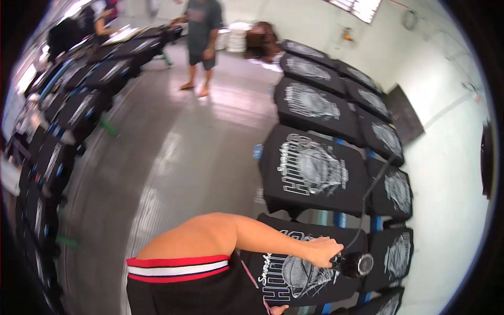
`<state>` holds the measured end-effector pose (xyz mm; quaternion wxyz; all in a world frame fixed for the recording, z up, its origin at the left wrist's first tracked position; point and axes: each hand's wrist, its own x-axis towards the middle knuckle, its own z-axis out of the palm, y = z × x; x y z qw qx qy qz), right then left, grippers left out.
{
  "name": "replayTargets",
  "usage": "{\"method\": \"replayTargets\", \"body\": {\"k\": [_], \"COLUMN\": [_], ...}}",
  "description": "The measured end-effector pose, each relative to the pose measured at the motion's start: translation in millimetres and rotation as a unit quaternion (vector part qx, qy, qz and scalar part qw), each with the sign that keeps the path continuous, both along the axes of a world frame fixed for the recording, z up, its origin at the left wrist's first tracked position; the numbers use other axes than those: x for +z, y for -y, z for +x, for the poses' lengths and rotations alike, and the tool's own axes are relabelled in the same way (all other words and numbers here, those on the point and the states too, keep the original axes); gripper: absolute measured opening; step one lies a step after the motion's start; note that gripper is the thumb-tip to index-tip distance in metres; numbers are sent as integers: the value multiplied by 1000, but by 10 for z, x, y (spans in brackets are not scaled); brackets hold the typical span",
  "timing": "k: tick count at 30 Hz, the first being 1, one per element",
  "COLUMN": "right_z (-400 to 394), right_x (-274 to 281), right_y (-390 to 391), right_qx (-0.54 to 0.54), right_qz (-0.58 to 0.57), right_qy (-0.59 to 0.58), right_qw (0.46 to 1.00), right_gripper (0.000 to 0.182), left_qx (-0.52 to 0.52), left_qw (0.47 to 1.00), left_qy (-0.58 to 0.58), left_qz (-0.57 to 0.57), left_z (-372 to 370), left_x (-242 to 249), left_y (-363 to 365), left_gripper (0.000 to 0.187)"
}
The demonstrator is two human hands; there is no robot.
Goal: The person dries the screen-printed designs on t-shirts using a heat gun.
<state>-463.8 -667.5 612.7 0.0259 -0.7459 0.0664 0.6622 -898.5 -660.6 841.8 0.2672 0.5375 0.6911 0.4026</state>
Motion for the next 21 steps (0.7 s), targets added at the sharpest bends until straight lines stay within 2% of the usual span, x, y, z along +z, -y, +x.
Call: {"method": "replayTargets", "body": {"k": [1, 3, 4, 5, 6, 8, 9, 14, 16, 17, 18, 20, 21], "right_z": [-13, -84, -128, -166, -182, -212, -233, -346, -362, -364, -421, -548, -603], "right_x": [-37, -121, -161, -193, -214, -271, -290, -439, -484, -507, -559, -684, -734], "right_y": [107, 181, 183, 186, 186, 149, 128, 16, -39, -72, -101, -123, -159], "right_qx": [-42, -116, -145, -168, -183, -197, -200, -215, -218, -221, -224, -232, -233], "right_qz": [-7, -11, -14, -21, -31, -59, -76, -160, -194, -208, -223, -252, -265], "right_qy": [-21, -70, -95, -117, -135, -167, -182, -250, -273, -285, -301, -337, -354], "right_qw": [999, 991, 985, 979, 973, 964, 960, 930, 917, 909, 900, 877, 866], "right_gripper": [40, 40, 40, 40, 40, 40, 40, 40, 40, 40, 40, 40, 40], "left_qx": [-18, -46, -38, -42, -51, -78, -97, -88, -99, -102, -101, -66, -86], "left_qw": [1000, 998, 997, 999, 998, 997, 995, 996, 994, 992, 993, 997, 996], "left_qy": [12, 26, 52, 23, 19, 11, 17, -11, 19, 44, 40, -30, -32], "left_qz": [13, 30, 32, -17, -12, -28, -9, -33, -38, -54, -52, 22, -2], "left_z": [17, 88, 90, 91, 107, 78, 45, -23, -101, -146, -134, 2, -5], "left_x": [-170, -212, -193, 25, 81, 120, -16, -3, -44, 97, 45, -159, -210], "left_y": [-217, -399, -431, -379, -389, -389, -467, -303, -215, -83, -50, -20, -72], "left_gripper": [43, 43, 43, 43, 43, 42, 42, 40, 39, 40, 40, 40, 41]}}
